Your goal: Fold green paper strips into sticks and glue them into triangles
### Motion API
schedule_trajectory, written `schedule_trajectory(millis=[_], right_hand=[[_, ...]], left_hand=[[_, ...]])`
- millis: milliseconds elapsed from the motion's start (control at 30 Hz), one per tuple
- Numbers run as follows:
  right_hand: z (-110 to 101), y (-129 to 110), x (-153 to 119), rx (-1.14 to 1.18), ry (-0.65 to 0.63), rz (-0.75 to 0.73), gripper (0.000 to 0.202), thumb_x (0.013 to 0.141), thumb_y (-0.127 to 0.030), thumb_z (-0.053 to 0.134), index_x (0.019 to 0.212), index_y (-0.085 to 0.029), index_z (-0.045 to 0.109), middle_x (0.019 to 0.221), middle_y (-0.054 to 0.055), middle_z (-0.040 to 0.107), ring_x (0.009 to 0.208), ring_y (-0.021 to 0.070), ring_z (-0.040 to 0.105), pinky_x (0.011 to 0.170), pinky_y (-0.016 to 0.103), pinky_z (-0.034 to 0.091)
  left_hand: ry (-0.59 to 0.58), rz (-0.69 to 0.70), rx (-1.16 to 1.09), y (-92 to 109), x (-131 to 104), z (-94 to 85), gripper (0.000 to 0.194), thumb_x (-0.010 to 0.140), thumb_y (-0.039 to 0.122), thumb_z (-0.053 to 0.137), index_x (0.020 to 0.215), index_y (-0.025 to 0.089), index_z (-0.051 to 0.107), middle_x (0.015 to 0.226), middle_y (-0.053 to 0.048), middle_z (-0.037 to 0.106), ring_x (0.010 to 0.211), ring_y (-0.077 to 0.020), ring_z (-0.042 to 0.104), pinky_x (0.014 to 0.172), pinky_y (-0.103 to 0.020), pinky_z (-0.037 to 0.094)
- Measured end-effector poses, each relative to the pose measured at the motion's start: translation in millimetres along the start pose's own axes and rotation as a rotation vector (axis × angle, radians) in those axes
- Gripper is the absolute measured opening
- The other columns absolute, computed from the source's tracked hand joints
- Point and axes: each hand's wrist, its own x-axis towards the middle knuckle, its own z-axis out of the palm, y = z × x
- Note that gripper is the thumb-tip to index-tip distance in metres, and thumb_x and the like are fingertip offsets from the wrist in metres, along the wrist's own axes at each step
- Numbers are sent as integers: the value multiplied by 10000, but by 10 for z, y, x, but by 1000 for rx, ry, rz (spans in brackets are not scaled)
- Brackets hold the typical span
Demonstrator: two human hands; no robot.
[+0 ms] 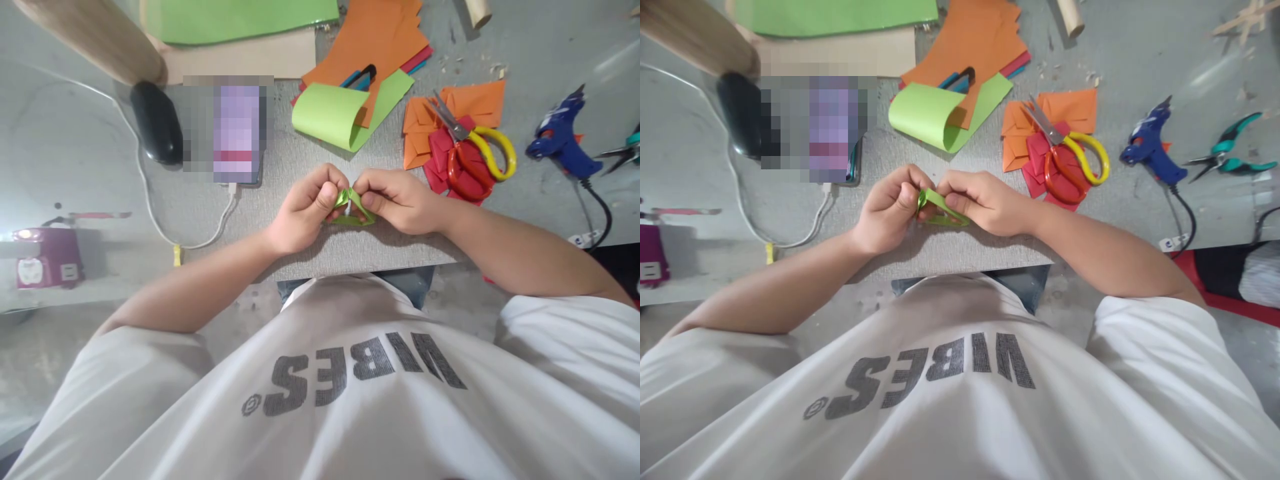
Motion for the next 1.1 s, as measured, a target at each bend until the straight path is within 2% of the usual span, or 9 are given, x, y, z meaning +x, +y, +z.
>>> schedule_trajectory(millis=[200, 400, 533, 700, 800, 867, 933, 1000, 1100], right_hand=[[29, -17, -9, 24, -14, 19, 467, 1279, -653, 625, 1055, -254, 717, 879, -17, 770, 740, 140, 667, 698, 267, 518], [35, -23, 4, 33, 31, 51, 515, 1250, -698, 668, 1019, -245, 750, 861, -4, 783, 758, 152, 691, 703, 278, 528], [45, 10, 24, 76, 60, 62, 531, 1228, -738, 690, 1029, -249, 741, 821, -18, 728, 722, 142, 640, 705, 286, 533], [85, 110, 8, -38, 325, 19, 621, 1111, -887, 768, 1338, -308, 762, 1189, 50, 825, 967, 205, 771, 914, 373, 658], [121, 172, -16, -138, 476, 21, 676, 1037, -815, 915, 1487, -362, 695, 1377, 71, 814, 1017, 221, 793, 969, 413, 675], [151, 208, -27, -184, 475, 56, 667, 1036, -767, 942, 1501, -368, 678, 1310, 59, 824, 935, 213, 762, 893, 404, 666], [179, 237, -28, -200, 439, 74, 605, 1071, -768, 905, 1455, -349, 695, 1104, 17, 812, 821, 197, 703, 777, 377, 626], [182, 248, -21, -201, 431, 61, 520, 1161, -799, 761, 1356, -318, 733, 893, -22, 732, 727, 185, 646, 672, 357, 565], [60, 200, -7, -309, 545, 5, 524, 1250, -782, 582, 1172, -303, 782, 768, -20, 648, 677, 190, 619, 639, 363, 543]], left_hand=[[58, -4, -112, 29, -14, 56, 595, 920, 785, 1033, 974, 247, 784, 720, 27, 655, 611, -163, 659, 578, -288, 539], [86, -67, -114, -3, -60, 23, 501, 988, 672, 1039, 990, 226, 809, 741, 11, 707, 624, -185, 741, 559, -296, 570], [160, -118, -139, -13, -83, -13, 429, 1044, 538, 1030, 936, 225, 757, 718, 36, 657, 573, -162, 716, 538, -277, 531], [320, -124, -182, 146, -17, -24, 373, 1164, 391, 922, 903, 226, 712, 729, 62, 596, 598, -114, 685, 622, -255, 566], [379, -70, -219, 236, 38, -60, 333, 1219, 330, 836, 918, 233, 734, 757, 54, 600, 638, -97, 652, 685, -248, 576], [394, -11, -249, 244, 59, -109, 303, 1239, 308, 788, 945, 246, 756, 790, 42, 626, 668, -98, 630, 717, -255, 574], [394, 40, -264, 216, 68, -184, 254, 1234, 317, 788, 986, 264, 776, 828, 30, 657, 705, -111, 613, 751, -275, 575], [374, 80, -260, 178, 79, -279, 215, 1175, 383, 886, 1021, 277, 780, 866, 22, 689, 743, -128, 597, 782, -303, 575], [357, 92, -257, 164, 118, -397, 323, 1059, 469, 1028, 1037, 288, 761, 911, 21, 722, 781, -143, 579, 808, -324, 561]])
